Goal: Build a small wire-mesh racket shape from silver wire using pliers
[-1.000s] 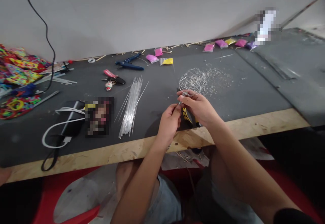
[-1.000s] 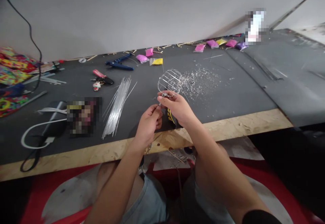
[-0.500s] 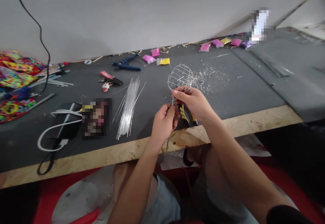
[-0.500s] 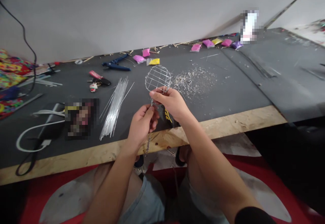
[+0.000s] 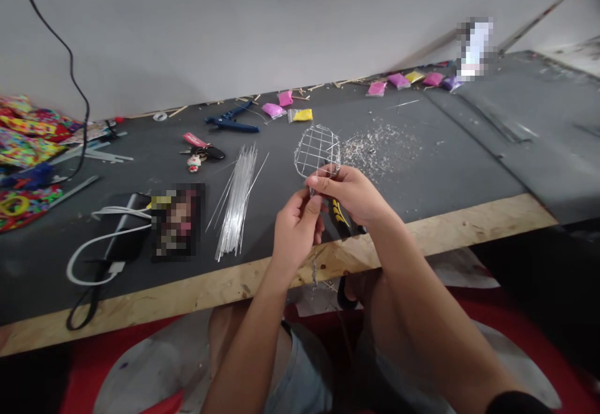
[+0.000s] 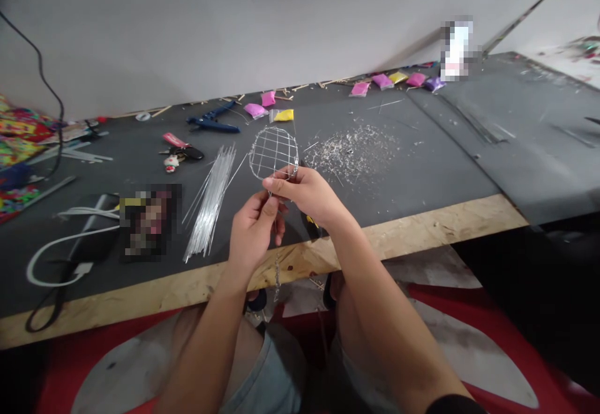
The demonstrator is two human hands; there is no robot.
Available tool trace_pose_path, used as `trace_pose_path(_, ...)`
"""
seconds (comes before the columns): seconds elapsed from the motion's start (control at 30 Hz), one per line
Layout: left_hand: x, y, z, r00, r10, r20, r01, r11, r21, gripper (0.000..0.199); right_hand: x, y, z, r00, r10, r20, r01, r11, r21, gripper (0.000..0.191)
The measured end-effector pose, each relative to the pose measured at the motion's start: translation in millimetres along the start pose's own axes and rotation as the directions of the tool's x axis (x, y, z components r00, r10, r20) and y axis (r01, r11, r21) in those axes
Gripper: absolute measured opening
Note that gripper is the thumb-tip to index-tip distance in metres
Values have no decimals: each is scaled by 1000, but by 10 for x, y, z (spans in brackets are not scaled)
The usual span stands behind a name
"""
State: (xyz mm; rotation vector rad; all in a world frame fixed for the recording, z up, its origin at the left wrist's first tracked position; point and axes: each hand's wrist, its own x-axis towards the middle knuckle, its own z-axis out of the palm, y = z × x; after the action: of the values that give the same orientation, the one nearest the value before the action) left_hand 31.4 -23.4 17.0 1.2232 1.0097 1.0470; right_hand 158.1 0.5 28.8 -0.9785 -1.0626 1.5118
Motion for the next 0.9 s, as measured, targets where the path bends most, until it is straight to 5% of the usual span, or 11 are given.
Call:
trace_pose_path(0.33,-20,-13,-50,991,131,20,-130,933,337,18,38,-2,-8,991,67,116,-72,997,37,22)
trace_pose_path(0.53,-35,-47,-49,987,137,79,-157,912,378,19,26,-41,-32,979,142,146,-149,988,38,22)
trace_pose_path(0.7,-42,-57,-3,996,83,17,-85,973,215,23,25,-27,-5,983,140,123,-146,988,42,22)
trace_pose_path(0.9,-23,-65,9,995,-102,-12,101,993,-62,29,52,-11,17,997,55,-56,-53,998,37,24)
